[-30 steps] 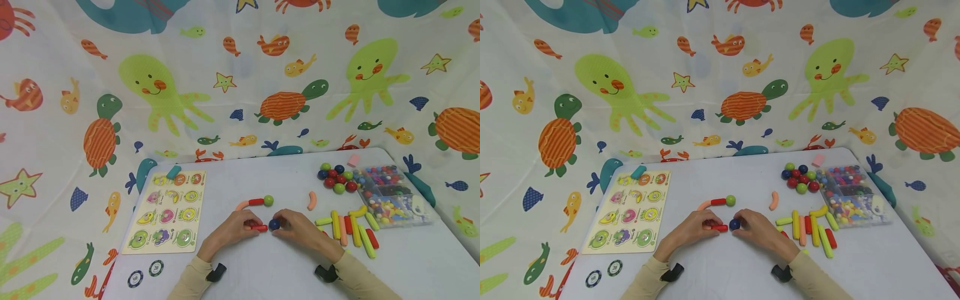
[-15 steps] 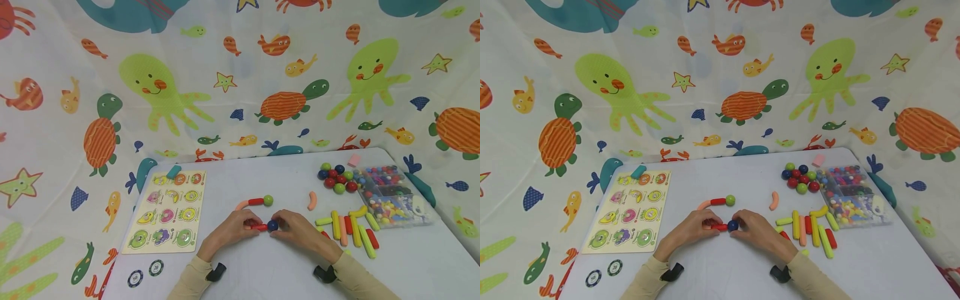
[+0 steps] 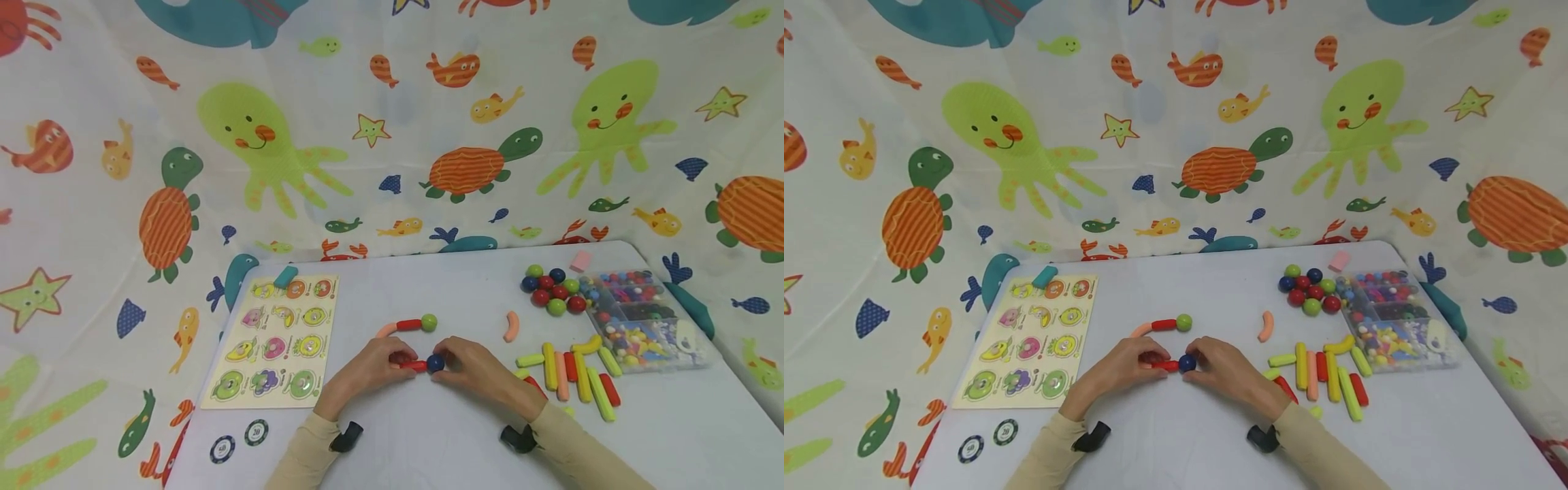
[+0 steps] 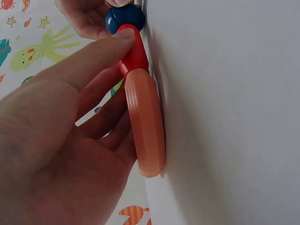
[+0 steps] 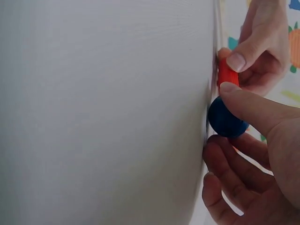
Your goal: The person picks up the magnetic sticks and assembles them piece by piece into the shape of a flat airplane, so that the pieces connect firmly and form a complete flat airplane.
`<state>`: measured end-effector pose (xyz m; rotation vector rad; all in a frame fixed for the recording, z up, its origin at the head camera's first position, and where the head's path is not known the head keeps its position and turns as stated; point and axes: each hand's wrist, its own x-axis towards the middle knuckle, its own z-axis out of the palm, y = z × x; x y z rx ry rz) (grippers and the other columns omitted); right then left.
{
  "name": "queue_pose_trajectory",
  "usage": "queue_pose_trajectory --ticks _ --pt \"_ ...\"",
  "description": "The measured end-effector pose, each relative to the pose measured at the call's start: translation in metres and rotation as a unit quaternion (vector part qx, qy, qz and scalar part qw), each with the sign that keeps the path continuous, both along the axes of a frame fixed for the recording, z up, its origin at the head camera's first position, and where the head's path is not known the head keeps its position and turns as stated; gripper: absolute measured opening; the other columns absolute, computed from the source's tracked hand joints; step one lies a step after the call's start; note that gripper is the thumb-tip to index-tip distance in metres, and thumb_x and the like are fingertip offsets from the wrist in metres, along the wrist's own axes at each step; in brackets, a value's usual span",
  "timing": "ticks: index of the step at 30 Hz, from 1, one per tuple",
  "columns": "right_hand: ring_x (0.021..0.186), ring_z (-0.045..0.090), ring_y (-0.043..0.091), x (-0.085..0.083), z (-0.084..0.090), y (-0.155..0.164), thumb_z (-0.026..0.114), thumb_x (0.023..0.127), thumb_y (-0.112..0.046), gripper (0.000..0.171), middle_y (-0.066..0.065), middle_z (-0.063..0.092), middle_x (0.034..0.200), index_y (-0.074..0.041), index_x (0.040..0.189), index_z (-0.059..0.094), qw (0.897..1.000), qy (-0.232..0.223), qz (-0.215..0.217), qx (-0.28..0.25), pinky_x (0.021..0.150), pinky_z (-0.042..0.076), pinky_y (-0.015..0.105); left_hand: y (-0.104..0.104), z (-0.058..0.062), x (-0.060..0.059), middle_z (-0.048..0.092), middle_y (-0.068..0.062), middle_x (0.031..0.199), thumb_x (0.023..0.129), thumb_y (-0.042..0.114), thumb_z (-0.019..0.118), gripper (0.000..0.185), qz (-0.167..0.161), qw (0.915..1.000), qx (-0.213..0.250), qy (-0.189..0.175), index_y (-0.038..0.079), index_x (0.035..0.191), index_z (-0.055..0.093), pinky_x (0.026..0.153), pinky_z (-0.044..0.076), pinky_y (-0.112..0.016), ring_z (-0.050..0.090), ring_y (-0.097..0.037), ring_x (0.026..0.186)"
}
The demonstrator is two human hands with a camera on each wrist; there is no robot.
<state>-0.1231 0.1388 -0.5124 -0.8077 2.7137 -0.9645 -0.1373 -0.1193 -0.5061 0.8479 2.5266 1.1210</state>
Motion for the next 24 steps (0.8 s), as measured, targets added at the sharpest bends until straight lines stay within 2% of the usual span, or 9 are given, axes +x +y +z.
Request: queue_pose_trajectory --ticks 5,16,24 --pt "0.092 0.057 0.003 -0.004 0.0 -0.009 0.081 0.086 -0.038 0.04 -0.016 0.064 0.102 -0.021 0.12 0.066 1.0 -0.004 0.007 0.004 0.084 0.053 0.024 -0.008 0.002 -0.001 0.072 0.003 0.093 0.086 0.022 0.083 0.024 0.003 0.9999 -0.013 0.0 0.014 0.108 0.076 0.075 0.051 -0.019 0.062 -0.009 0.081" --pt "0.091 0.059 0.004 -0.007 0.0 -0.025 0.08 0.087 -0.04 0.04 -0.014 0.065 0.1 -0.019 0.118 0.067 0.999 0.031 0.025 0.008 0.084 0.054 0.024 -0.022 0.007 0.0 0.072 0.004 0.092 0.085 0.023 0.083 0.023 0.008 0.9998 -0.02 0.001 0.015 0.105 0.076 0.073 0.051 -0.02 0.063 -0.012 0.081" --pt "0.092 0.059 0.004 -0.006 0.003 -0.029 0.079 0.087 -0.041 0.041 -0.013 0.065 0.101 -0.018 0.119 0.067 0.999 0.023 0.023 0.013 0.085 0.054 0.024 -0.026 0.009 -0.002 0.071 0.004 0.092 0.085 0.024 0.083 0.025 0.007 0.9995 -0.025 -0.016 0.013 0.107 0.076 0.073 0.051 -0.02 0.061 -0.01 0.08"
